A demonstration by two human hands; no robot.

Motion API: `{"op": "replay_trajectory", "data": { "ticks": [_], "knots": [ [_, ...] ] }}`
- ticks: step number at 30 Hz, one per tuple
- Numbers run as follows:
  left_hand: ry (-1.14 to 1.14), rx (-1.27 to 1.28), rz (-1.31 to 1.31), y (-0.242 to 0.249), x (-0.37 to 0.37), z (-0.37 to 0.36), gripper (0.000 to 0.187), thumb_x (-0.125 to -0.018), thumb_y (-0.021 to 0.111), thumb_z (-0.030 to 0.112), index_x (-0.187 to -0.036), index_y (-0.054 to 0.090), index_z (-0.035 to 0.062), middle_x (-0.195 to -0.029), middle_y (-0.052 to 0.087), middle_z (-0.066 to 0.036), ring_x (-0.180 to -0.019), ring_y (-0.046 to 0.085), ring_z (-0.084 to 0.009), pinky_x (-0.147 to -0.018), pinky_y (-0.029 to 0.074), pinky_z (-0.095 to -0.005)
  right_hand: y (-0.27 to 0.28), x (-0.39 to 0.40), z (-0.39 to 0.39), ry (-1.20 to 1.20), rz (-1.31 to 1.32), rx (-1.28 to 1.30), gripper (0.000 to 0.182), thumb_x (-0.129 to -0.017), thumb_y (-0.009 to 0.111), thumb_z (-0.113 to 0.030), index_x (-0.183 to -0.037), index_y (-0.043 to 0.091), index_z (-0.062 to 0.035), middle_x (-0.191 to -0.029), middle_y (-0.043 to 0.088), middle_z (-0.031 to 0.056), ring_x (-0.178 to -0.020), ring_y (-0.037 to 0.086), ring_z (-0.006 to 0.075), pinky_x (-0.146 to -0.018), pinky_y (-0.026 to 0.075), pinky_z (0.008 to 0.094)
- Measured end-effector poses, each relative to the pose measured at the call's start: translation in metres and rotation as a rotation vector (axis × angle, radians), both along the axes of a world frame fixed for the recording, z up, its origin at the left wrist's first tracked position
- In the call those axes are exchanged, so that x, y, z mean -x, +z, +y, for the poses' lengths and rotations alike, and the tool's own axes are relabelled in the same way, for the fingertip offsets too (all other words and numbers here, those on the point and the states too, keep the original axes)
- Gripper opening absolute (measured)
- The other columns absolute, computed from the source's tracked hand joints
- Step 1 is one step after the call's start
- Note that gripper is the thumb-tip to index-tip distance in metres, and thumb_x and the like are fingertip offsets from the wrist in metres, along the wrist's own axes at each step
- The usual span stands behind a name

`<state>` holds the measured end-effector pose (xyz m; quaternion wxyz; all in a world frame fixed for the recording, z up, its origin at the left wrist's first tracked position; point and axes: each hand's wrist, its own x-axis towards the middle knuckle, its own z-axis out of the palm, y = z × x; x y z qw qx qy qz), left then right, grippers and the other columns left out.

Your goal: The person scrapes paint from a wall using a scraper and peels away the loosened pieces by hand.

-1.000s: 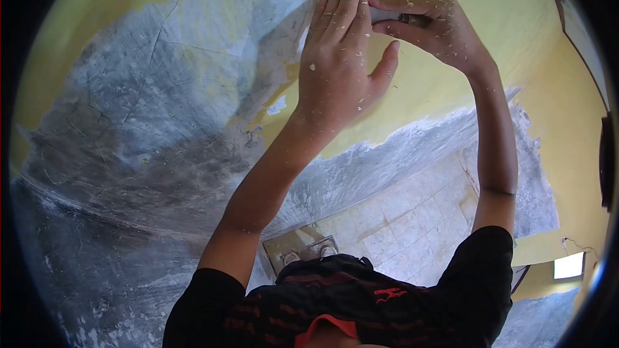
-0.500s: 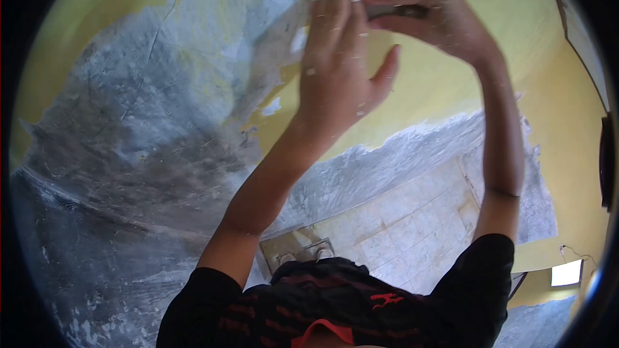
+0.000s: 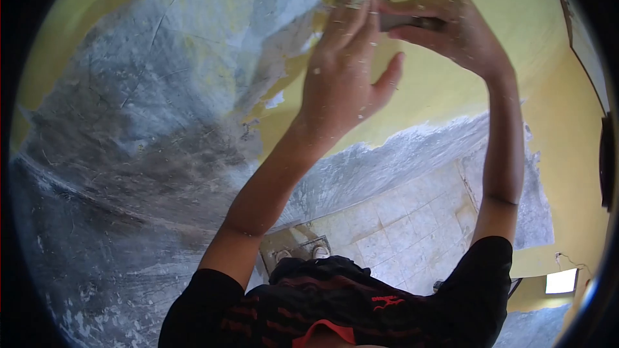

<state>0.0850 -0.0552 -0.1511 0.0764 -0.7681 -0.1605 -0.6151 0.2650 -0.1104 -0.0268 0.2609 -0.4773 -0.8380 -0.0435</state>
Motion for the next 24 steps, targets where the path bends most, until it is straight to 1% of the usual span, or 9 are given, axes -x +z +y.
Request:
{"op": "replay_trajectory", "data": {
  "ticks": [3,7,9,10,12,14,20,22,24],
  "knots": [
    [0.025,-0.043,-0.001,-0.004,0.005,0.001,0.069,-0.094,0.078,0.027,-0.143,0.056,-0.0157,-0.16,0.051,-0.033,-0.154,0.044,-0.0495,-0.126,0.04,-0.0574,-0.01,-0.008,-0.007,-0.06,0.046,0.034,0.039,-0.094,0.085,-0.007,-0.133,0.08,-0.0085,-0.09,0.082,0.0015,-0.072,0.058,0.0027,-0.062,0.05,0.0247],
    [0.015,-0.072,-0.025,-0.003,0.009,0.003,0.068,-0.093,0.079,0.024,-0.143,0.057,-0.0159,-0.159,0.051,-0.033,-0.153,0.045,-0.0493,-0.127,0.039,-0.0565,-0.012,0.002,-0.001,-0.023,0.016,0.026,0.04,-0.095,0.083,-0.004,-0.135,0.078,-0.0041,-0.101,0.084,0.0032,-0.081,0.066,0.0031,-0.073,0.058,0.0234],
    [-0.019,-0.052,-0.04,-0.004,0.005,0.002,0.068,-0.092,0.08,0.024,-0.142,0.057,-0.0161,-0.159,0.051,-0.033,-0.153,0.046,-0.0493,-0.127,0.039,-0.0567,-0.016,-0.013,0.001,0.111,0.146,-0.012,0.041,-0.095,0.082,-0.001,-0.136,0.076,-0.0029,-0.11,0.083,0.0041,-0.093,0.072,0.0056,-0.086,0.063,0.0254],
    [-0.039,-0.049,-0.04,-0.003,0.002,0.003,0.067,-0.092,0.08,0.024,-0.142,0.058,-0.0161,-0.158,0.051,-0.033,-0.153,0.046,-0.049,-0.127,0.039,-0.0564,-0.014,-0.009,0.001,0.114,0.144,-0.011,0.041,-0.095,0.082,-0.001,-0.136,0.076,-0.0029,-0.11,0.083,0.0041,-0.093,0.072,0.0056,-0.086,0.063,0.0254],
    [-0.061,-0.044,-0.05,-0.002,0.002,0.003,0.067,-0.092,0.08,0.024,-0.141,0.059,-0.016,-0.158,0.051,-0.033,-0.153,0.047,-0.0488,-0.127,0.039,-0.0562,-0.006,-0.002,-0.004,-0.032,0.183,0.132,0.041,-0.096,0.081,0.001,-0.137,0.076,-0.003,-0.118,0.082,0.005,-0.105,0.073,0.0083,-0.096,0.063,0.0273],
    [-0.013,-0.081,-0.08,0.0,0.009,0.005,0.067,-0.091,0.08,0.024,-0.141,0.059,-0.016,-0.159,0.051,-0.033,-0.152,0.047,-0.0483,-0.127,0.039,-0.0554,-0.01,0.0,-0.001,0.041,0.172,0.074,0.042,-0.096,0.081,0.0,-0.137,0.076,-0.0032,-0.118,0.082,0.0054,-0.104,0.072,0.0071,-0.093,0.063,0.0268],
    [-0.042,-0.075,-0.068,-0.001,0.004,0.005,0.064,-0.091,0.081,0.024,-0.138,0.062,-0.0166,-0.157,0.054,-0.032,-0.153,0.047,-0.0465,-0.128,0.039,-0.0539,0.001,-0.006,-0.001,-0.057,0.064,0.125,0.043,-0.096,0.082,0.0,-0.139,0.075,-0.0025,-0.115,0.082,0.0051,-0.101,0.07,0.0057,-0.09,0.06,0.0257],
    [-0.015,-0.098,-0.087,0.001,0.002,0.006,0.064,-0.092,0.081,0.024,-0.137,0.062,-0.0166,-0.157,0.054,-0.031,-0.153,0.047,-0.0461,-0.128,0.04,-0.0534,-0.013,-0.007,0.001,0.003,0.192,0.087,0.043,-0.096,0.082,-0.001,-0.138,0.075,-0.0022,-0.114,0.082,0.0048,-0.098,0.07,0.0054,-0.087,0.06,0.0252],
    [-0.03,-0.058,-0.005,0.001,0.007,0.007,0.063,-0.092,0.08,0.024,-0.136,0.062,-0.0164,-0.156,0.055,-0.031,-0.153,0.047,-0.0448,-0.128,0.04,-0.0531,-0.021,-0.01,0.0,0.038,0.144,-0.045,0.038,-0.095,0.085,-0.01,-0.133,0.081,-0.0104,-0.083,0.072,-0.0026,-0.067,0.049,0.0036,-0.059,0.045,0.0261]
  ]
}}
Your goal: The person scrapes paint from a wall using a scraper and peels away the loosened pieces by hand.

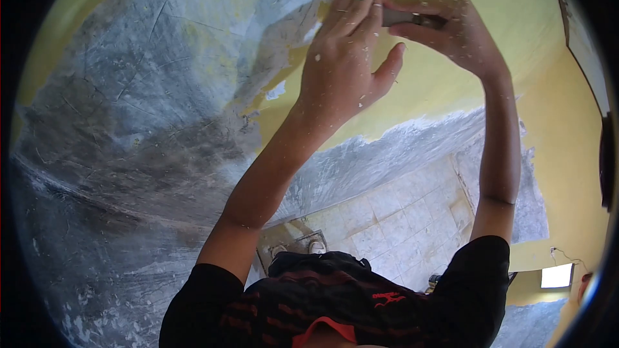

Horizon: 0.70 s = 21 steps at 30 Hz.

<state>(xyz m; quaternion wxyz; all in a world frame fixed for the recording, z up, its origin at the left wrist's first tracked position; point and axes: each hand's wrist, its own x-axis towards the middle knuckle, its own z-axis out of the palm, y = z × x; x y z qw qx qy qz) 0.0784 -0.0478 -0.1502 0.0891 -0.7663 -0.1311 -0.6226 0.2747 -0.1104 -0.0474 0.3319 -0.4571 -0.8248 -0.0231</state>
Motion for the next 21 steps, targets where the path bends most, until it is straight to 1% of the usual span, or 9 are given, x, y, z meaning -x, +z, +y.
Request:
{"op": "replay_trajectory", "data": {
  "ticks": [4,5,8,11,14,15,18,19,21],
  "knots": [
    [-0.022,-0.001,0.002,-0.001,-0.009,-0.006,0.063,-0.091,0.081,0.025,-0.137,0.063,-0.0155,-0.155,0.056,-0.031,-0.153,0.048,-0.0436,-0.128,0.039,-0.0537,0.006,-0.004,0.0,-0.083,-0.016,0.067,0.04,-0.094,0.087,-0.01,-0.133,0.08,-0.0094,-0.082,0.071,-0.0037,-0.071,0.05,0.0024,-0.059,0.045,0.0269],
    [0.015,-0.005,-0.019,0.003,-0.001,-0.007,0.065,-0.091,0.081,0.025,-0.138,0.062,-0.0157,-0.155,0.056,-0.031,-0.153,0.048,-0.0435,-0.128,0.04,-0.0538,-0.004,0.008,0.009,0.108,0.153,0.011,0.038,-0.094,0.086,-0.009,-0.132,0.081,-0.0096,-0.081,0.071,-0.0045,-0.072,0.051,0.0014,-0.061,0.046,0.0266],
    [0.045,-0.028,-0.034,0.006,-0.002,-0.003,0.07,-0.091,0.081,0.026,-0.141,0.059,-0.0172,-0.156,0.055,-0.031,-0.153,0.048,-0.0448,-0.127,0.04,-0.0543,0.0,0.011,-0.005,-0.083,0.072,0.115,0.043,-0.097,0.082,-0.006,-0.14,0.075,-0.0074,-0.112,0.083,0.0069,-0.102,0.074,0.0087,-0.089,0.061,0.0266],
    [0.008,0.041,-0.005,0.003,-0.003,-0.007,0.071,-0.092,0.08,0.028,-0.143,0.058,-0.0168,-0.155,0.056,-0.032,-0.153,0.047,-0.0462,-0.127,0.04,-0.0539,0.023,0.019,-0.018,-0.277,-0.09,0.223,0.045,-0.096,0.084,-0.008,-0.139,0.076,-0.0093,-0.109,0.084,0.0051,-0.103,0.073,0.0076,-0.089,0.059,0.0259],
    [0.073,0.02,-0.076,0.008,0.008,-0.004,0.083,-0.093,0.086,0.04,-0.159,0.053,0.0018,-0.17,0.045,-0.022,-0.154,0.046,-0.0496,-0.129,0.035,-0.0579,-0.002,0.025,0.009,0.008,0.137,0.084,0.047,-0.093,0.086,-0.006,-0.139,0.077,-0.0103,-0.103,0.083,0.0018,-0.091,0.069,0.0071,-0.081,0.059,0.027],
    [0.168,-0.041,-0.024,0.011,0.012,-0.005,0.071,-0.093,0.08,0.029,-0.145,0.058,-0.0139,-0.156,0.055,-0.03,-0.154,0.046,-0.0464,-0.127,0.041,-0.0524,0.001,0.023,0.004,-0.033,0.052,0.077,0.048,-0.093,0.085,-0.005,-0.14,0.076,-0.0077,-0.104,0.083,0.0023,-0.086,0.068,0.0076,-0.078,0.059,0.0288],
    [0.018,0.03,0.032,0.001,0.005,-0.007,0.072,-0.093,0.08,0.03,-0.146,0.057,-0.0136,-0.16,0.052,-0.03,-0.155,0.044,-0.0465,-0.127,0.04,-0.0531,0.007,0.003,-0.006,-0.021,-0.025,0.066,0.048,-0.094,0.085,-0.007,-0.14,0.075,-0.0063,-0.109,0.084,0.005,-0.088,0.07,0.0074,-0.079,0.06,0.0279],
    [-0.055,0.119,0.039,-0.001,0.002,-0.012,0.073,-0.092,0.08,0.029,-0.145,0.056,-0.0148,-0.162,0.049,-0.031,-0.156,0.043,-0.0467,-0.128,0.038,-0.0547,0.017,0.01,-0.014,-0.272,-0.034,0.246,0.048,-0.094,0.086,-0.009,-0.141,0.074,-0.0071,-0.118,0.083,0.0083,-0.101,0.075,0.0093,-0.087,0.062,0.0271],
    [-0.008,0.065,0.021,-0.004,0.005,-0.01,0.073,-0.092,0.08,0.029,-0.145,0.056,-0.0148,-0.162,0.048,-0.032,-0.155,0.043,-0.0471,-0.129,0.038,-0.0548,0.001,0.007,0.001,-0.135,0.039,0.17,0.049,-0.094,0.086,-0.009,-0.141,0.075,-0.0086,-0.109,0.083,0.0051,-0.093,0.072,0.007,-0.079,0.06,0.0252]
  ]
}}
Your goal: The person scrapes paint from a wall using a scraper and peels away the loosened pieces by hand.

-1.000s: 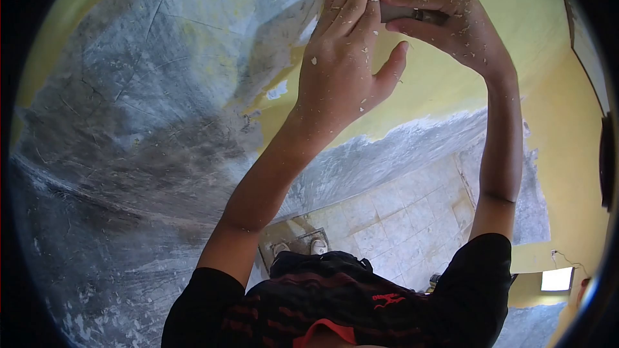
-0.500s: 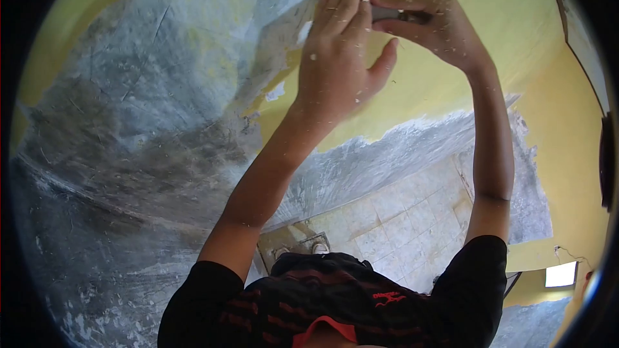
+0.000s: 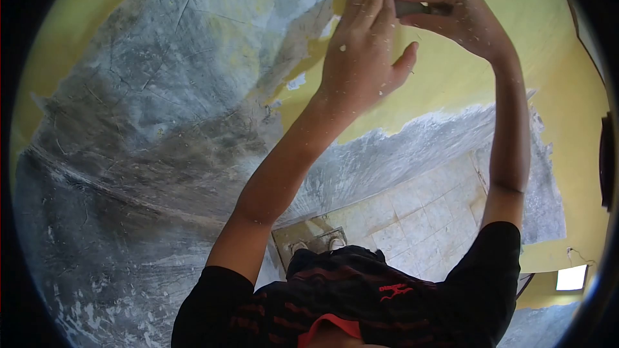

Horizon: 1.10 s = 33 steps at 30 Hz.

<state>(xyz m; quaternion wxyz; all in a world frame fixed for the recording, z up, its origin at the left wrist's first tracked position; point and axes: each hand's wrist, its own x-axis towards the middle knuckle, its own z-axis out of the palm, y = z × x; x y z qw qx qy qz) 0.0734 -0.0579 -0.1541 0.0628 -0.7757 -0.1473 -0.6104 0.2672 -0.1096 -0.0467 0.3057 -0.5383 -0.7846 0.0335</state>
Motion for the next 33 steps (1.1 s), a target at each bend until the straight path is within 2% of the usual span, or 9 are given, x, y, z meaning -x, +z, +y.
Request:
{"op": "replay_trajectory", "data": {
  "ticks": [1,7,9,11,17,20,25,28,33],
  "knots": [
    [0.045,-0.067,-0.021,0.002,0.0,0.001,0.072,-0.092,0.08,0.028,-0.145,0.056,-0.0147,-0.162,0.048,-0.032,-0.155,0.044,-0.0474,-0.129,0.037,-0.0549,-0.004,0.003,0.003,0.126,0.076,-0.098,0.049,-0.093,0.086,-0.009,-0.141,0.075,-0.0101,-0.101,0.083,0.0018,-0.084,0.07,0.0048,-0.072,0.057,0.0234],
    [-0.04,-0.013,0.018,0.002,0.007,0.002,0.072,-0.091,0.081,0.028,-0.143,0.057,-0.0158,-0.156,0.054,-0.033,-0.153,0.046,-0.0482,-0.128,0.039,-0.0536,-0.003,0.008,-0.015,-0.048,-0.103,0.003,0.044,-0.097,0.083,-0.007,-0.141,0.076,-0.0106,-0.089,0.074,-0.0044,-0.076,0.056,0.0015,-0.067,0.051,0.0238],
    [0.002,-0.07,0.034,0.003,0.011,0.003,0.072,-0.092,0.081,0.028,-0.144,0.057,-0.0156,-0.155,0.055,-0.033,-0.153,0.047,-0.0463,-0.128,0.04,-0.0515,-0.025,0.005,0.0,0.168,0.148,-0.162,0.044,-0.095,0.085,-0.009,-0.138,0.078,-0.0124,-0.076,0.067,-0.005,-0.066,0.048,0.0045,-0.059,0.044,0.0268],
    [0.021,-0.059,0.066,0.001,0.013,0.007,0.072,-0.092,0.08,0.028,-0.144,0.057,-0.0158,-0.154,0.056,-0.032,-0.153,0.047,-0.0448,-0.128,0.041,-0.0506,-0.027,0.023,-0.021,-0.029,0.014,-0.189,0.044,-0.096,0.084,-0.011,-0.139,0.078,-0.0133,-0.069,0.051,-0.0069,-0.064,0.04,0.0059,-0.057,0.039,0.0281],
    [0.17,-0.094,0.036,0.001,0.015,-0.004,0.069,-0.091,0.085,0.033,-0.14,0.066,-0.0107,-0.158,0.057,-0.026,-0.153,0.049,-0.0392,-0.126,0.043,-0.0472,-0.033,0.016,-0.005,0.081,0.055,-0.19,0.042,-0.096,0.084,-0.013,-0.138,0.078,-0.0138,-0.07,0.058,-0.0056,-0.065,0.044,0.0042,-0.056,0.04,0.0276],
    [0.056,-0.053,0.042,-0.002,0.016,0.005,0.069,-0.089,0.087,0.03,-0.14,0.065,-0.0111,-0.159,0.057,-0.023,-0.153,0.051,-0.0376,-0.127,0.042,-0.0485,-0.041,0.024,-0.013,0.005,0.156,-0.126,0.042,-0.096,0.084,-0.013,-0.137,0.079,-0.0144,-0.073,0.066,-0.0054,-0.067,0.046,0.0027,-0.057,0.04,0.0267],
    [0.02,-0.029,0.077,-0.006,0.018,0.006,0.068,-0.086,0.087,0.021,-0.141,0.063,-0.0104,-0.158,0.056,-0.024,-0.151,0.051,-0.0382,-0.129,0.04,-0.0473,-0.047,0.026,-0.009,-0.005,0.163,-0.124,0.043,-0.095,0.086,-0.012,-0.137,0.079,-0.0125,-0.072,0.058,-0.0079,-0.066,0.04,0.0024,-0.057,0.037,0.025],
    [0.034,-0.021,0.117,0.002,0.031,0.006,0.066,-0.082,0.09,0.013,-0.142,0.067,-0.0044,-0.159,0.059,-0.016,-0.153,0.05,-0.0356,-0.125,0.046,-0.0444,-0.046,0.023,-0.016,-0.024,0.195,-0.11,0.043,-0.095,0.086,-0.011,-0.137,0.079,-0.0105,-0.073,0.057,-0.0095,-0.064,0.038,0.0023,-0.055,0.035,0.0241],
    [0.072,-0.062,0.155,0.003,0.036,0.008,0.064,-0.083,0.09,0.013,-0.14,0.068,-0.0037,-0.159,0.059,-0.015,-0.153,0.05,-0.0346,-0.125,0.046,-0.0447,-0.056,0.042,-0.012,0.044,0.331,-0.147,0.042,-0.097,0.084,-0.012,-0.138,0.077,-0.0101,-0.075,0.055,-0.0119,-0.066,0.04,0.0034,-0.056,0.035,0.0248]
  ]
}}
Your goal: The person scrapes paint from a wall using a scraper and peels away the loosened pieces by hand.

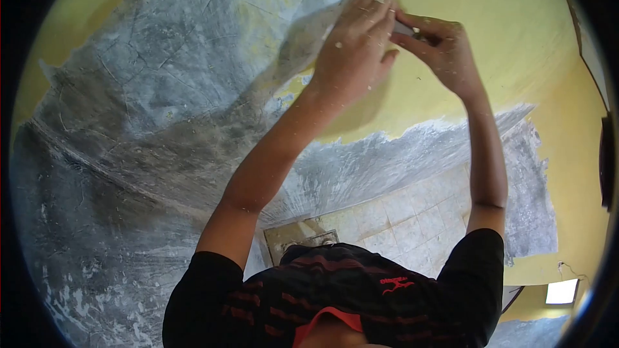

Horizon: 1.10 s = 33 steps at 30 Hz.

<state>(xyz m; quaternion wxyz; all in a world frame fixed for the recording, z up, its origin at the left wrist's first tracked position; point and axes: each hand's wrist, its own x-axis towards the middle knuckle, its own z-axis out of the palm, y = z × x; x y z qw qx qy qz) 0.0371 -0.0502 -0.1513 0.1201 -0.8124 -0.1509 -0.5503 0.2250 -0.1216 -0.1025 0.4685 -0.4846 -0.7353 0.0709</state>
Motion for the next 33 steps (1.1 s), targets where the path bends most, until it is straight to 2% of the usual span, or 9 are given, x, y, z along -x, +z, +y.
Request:
{"op": "replay_trajectory", "data": {
  "ticks": [1,4,10,13,18,22,27,30,33],
  "knots": [
    [0.047,-0.036,-0.004,0.007,0.002,0.003,0.063,-0.082,0.09,0.013,-0.139,0.068,-0.0035,-0.159,0.059,-0.015,-0.153,0.05,-0.034,-0.125,0.046,-0.0446,-0.007,0.009,0.011,0.053,-0.001,-0.143,0.044,-0.096,0.085,-0.013,-0.139,0.077,-0.0099,-0.074,0.053,-0.0121,-0.066,0.037,0.0034,-0.055,0.033,0.025],
    [-0.029,0.025,0.051,0.003,0.003,0.001,0.067,-0.08,0.088,0.01,-0.14,0.065,-0.0049,-0.154,0.062,-0.017,-0.149,0.053,-0.0356,-0.128,0.042,-0.0453,-0.008,0.0,-0.01,-0.113,-0.027,0.042,0.045,-0.096,0.085,-0.015,-0.139,0.076,-0.0085,-0.074,0.051,-0.0111,-0.066,0.036,0.0038,-0.055,0.033,0.0263],
    [0.02,-0.094,0.029,0.011,0.008,0.01,0.052,-0.082,0.085,0.008,-0.132,0.072,-0.0032,-0.154,0.063,-0.016,-0.146,0.057,-0.0316,-0.126,0.045,-0.0419,-0.025,0.007,0.008,0.029,0.14,-0.092,0.044,-0.096,0.084,-0.015,-0.138,0.076,-0.0058,-0.071,0.053,-0.0078,-0.064,0.036,0.0021,-0.054,0.03,0.0247],
    [-0.047,0.024,0.104,0.012,0.013,0.005,0.049,-0.082,0.085,0.006,-0.129,0.074,-0.0019,-0.149,0.067,-0.013,-0.142,0.061,-0.0318,-0.123,0.049,-0.0415,-0.025,0.015,-0.008,-0.068,0.144,0.003,0.044,-0.096,0.085,-0.016,-0.137,0.076,-0.0025,-0.072,0.056,-0.0078,-0.064,0.038,0.0017,-0.054,0.031,0.0242],
    [0.049,0.011,0.007,0.027,0.018,0.007,0.055,-0.086,0.083,0.006,-0.14,0.072,0.0046,-0.155,0.065,-0.007,-0.145,0.058,-0.0324,-0.12,0.052,-0.0418,-0.018,0.039,0.001,-0.035,0.263,-0.056,0.045,-0.097,0.084,-0.016,-0.138,0.074,0.0007,-0.075,0.062,-0.0076,-0.066,0.04,0.001,-0.055,0.033,0.0231],
    [-0.006,-0.033,0.085,0.022,0.026,0.007,0.045,-0.083,0.083,0.006,-0.127,0.076,0.0015,-0.144,0.071,-0.013,-0.138,0.064,-0.0332,-0.117,0.053,-0.0406,-0.032,0.036,-0.005,0.011,0.32,0.015,0.045,-0.097,0.084,-0.016,-0.138,0.075,0.0008,-0.079,0.066,-0.0061,-0.068,0.042,0.0006,-0.056,0.035,0.0228],
    [-0.01,-0.04,0.123,0.031,0.032,0.009,0.046,-0.084,0.081,0.007,-0.13,0.076,0.0013,-0.14,0.073,-0.013,-0.136,0.066,-0.031,-0.115,0.055,-0.0411,-0.045,0.053,0.003,-0.003,0.467,-0.087,0.045,-0.098,0.085,-0.019,-0.136,0.076,0.0013,-0.065,0.053,-0.0075,-0.061,0.039,0.0006,-0.053,0.031,0.0235],
    [0.021,-0.092,0.177,0.024,0.035,0.01,0.05,-0.085,0.08,0.006,-0.134,0.074,0.0015,-0.139,0.074,-0.013,-0.134,0.067,-0.031,-0.115,0.055,-0.0411,-0.052,0.051,0.007,-0.013,0.429,-0.052,0.043,-0.1,0.084,-0.02,-0.136,0.075,0.001,-0.06,0.052,-0.0064,-0.048,0.039,0.0006,-0.042,0.028,0.0249],
    [-0.045,-0.053,0.156,0.05,0.041,0.019,0.052,-0.085,0.08,0.005,-0.136,0.074,0.0023,-0.139,0.074,-0.013,-0.133,0.067,-0.0317,-0.115,0.055,-0.041,-0.043,0.066,0.013,0.009,0.532,-0.074,0.042,-0.101,0.083,-0.02,-0.136,0.075,0.0011,-0.059,0.051,-0.0063,-0.047,0.039,0.0007,-0.041,0.028,0.0248]
  ]
}}
